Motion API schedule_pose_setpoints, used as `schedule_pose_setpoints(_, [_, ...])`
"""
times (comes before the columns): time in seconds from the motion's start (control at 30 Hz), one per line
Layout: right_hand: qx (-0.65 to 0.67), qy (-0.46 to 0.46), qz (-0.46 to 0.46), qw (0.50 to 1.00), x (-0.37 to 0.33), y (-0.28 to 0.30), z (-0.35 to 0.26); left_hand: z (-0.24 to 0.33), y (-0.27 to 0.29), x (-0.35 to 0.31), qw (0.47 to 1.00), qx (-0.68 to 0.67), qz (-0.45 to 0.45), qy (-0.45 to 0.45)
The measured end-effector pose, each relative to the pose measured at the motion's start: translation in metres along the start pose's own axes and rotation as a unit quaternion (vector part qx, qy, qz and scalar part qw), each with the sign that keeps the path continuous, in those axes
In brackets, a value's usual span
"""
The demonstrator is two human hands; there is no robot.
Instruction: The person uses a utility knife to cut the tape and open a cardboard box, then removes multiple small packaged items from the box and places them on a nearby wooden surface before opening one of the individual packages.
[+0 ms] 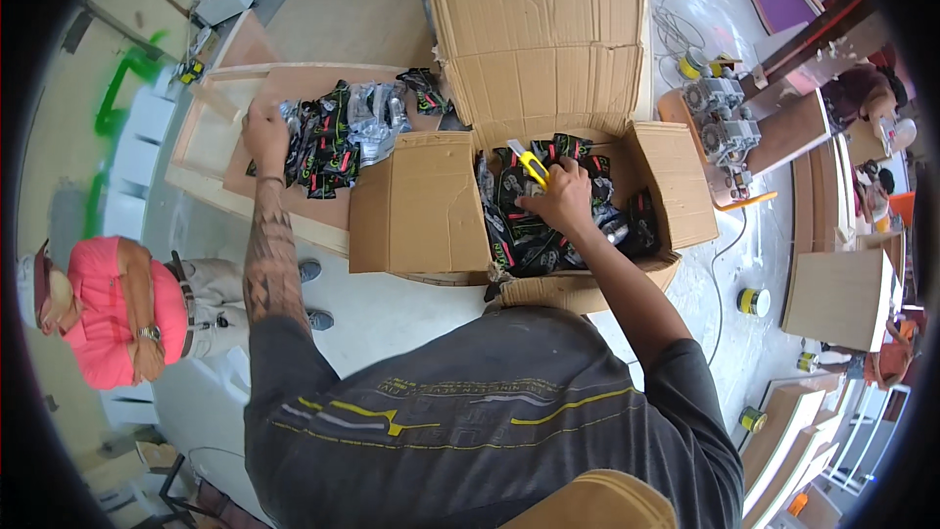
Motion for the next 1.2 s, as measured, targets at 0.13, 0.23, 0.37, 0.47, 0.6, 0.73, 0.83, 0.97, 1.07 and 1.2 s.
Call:
schedule_pose_setpoints(0.13, [-0.067, -0.049, 0.123, 0.989, 0.021, -0.012, 0.039, 0.198, 0.062, -0.096, 0.895, -0.352, -0.254, -0.101])
schedule_pose_setpoints(0.23, [-0.110, -0.151, 0.029, 0.982, 0.038, 0.000, 0.041, 0.272, 0.064, -0.172, 0.818, -0.342, -0.385, -0.255])
schedule_pose_setpoints(0.37, [-0.059, -0.184, -0.016, 0.981, 0.042, 0.004, 0.045, 0.308, 0.023, -0.241, 0.769, -0.366, -0.473, -0.226])
schedule_pose_setpoints(0.47, [-0.001, -0.191, -0.041, 0.981, 0.046, 0.007, 0.059, 0.310, -0.003, -0.266, 0.767, -0.355, -0.494, -0.202])
schedule_pose_setpoints(0.6, [0.013, -0.128, 0.002, 0.992, 0.031, 0.027, 0.077, 0.317, -0.011, -0.277, 0.783, -0.305, -0.521, -0.148])
schedule_pose_setpoints(0.73, [0.176, -0.140, -0.023, 0.974, 0.009, 0.069, 0.058, 0.321, -0.029, -0.297, 0.744, -0.374, -0.543, -0.110])
schedule_pose_setpoints(0.83, [0.237, -0.089, 0.041, 0.967, -0.010, 0.097, 0.042, 0.361, -0.010, -0.306, 0.678, -0.421, -0.568, -0.200])
schedule_pose_setpoints(0.97, [0.456, -0.078, 0.021, 0.886, -0.018, 0.087, 0.075, 0.368, -0.025, -0.312, 0.699, -0.410, -0.574, -0.118])
schedule_pose_setpoints(1.07, [0.390, -0.057, -0.034, 0.918, -0.040, 0.075, 0.086, 0.351, -0.059, -0.322, 0.627, -0.471, -0.620, 0.010])
schedule_pose_setpoints(1.2, [0.187, -0.160, -0.040, 0.968, -0.061, 0.084, 0.082, 0.354, -0.054, -0.327, 0.616, -0.502, -0.600, 0.089])
Point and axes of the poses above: each hand's wrist, its own x-axis towards the middle knuckle, its own y-axis out of the back of the hand, z = x × y, the point moved 3 cm from there along x, towards the middle knuckle, and after that the axes turned 2 degrees about y, right-handed, at the moved point
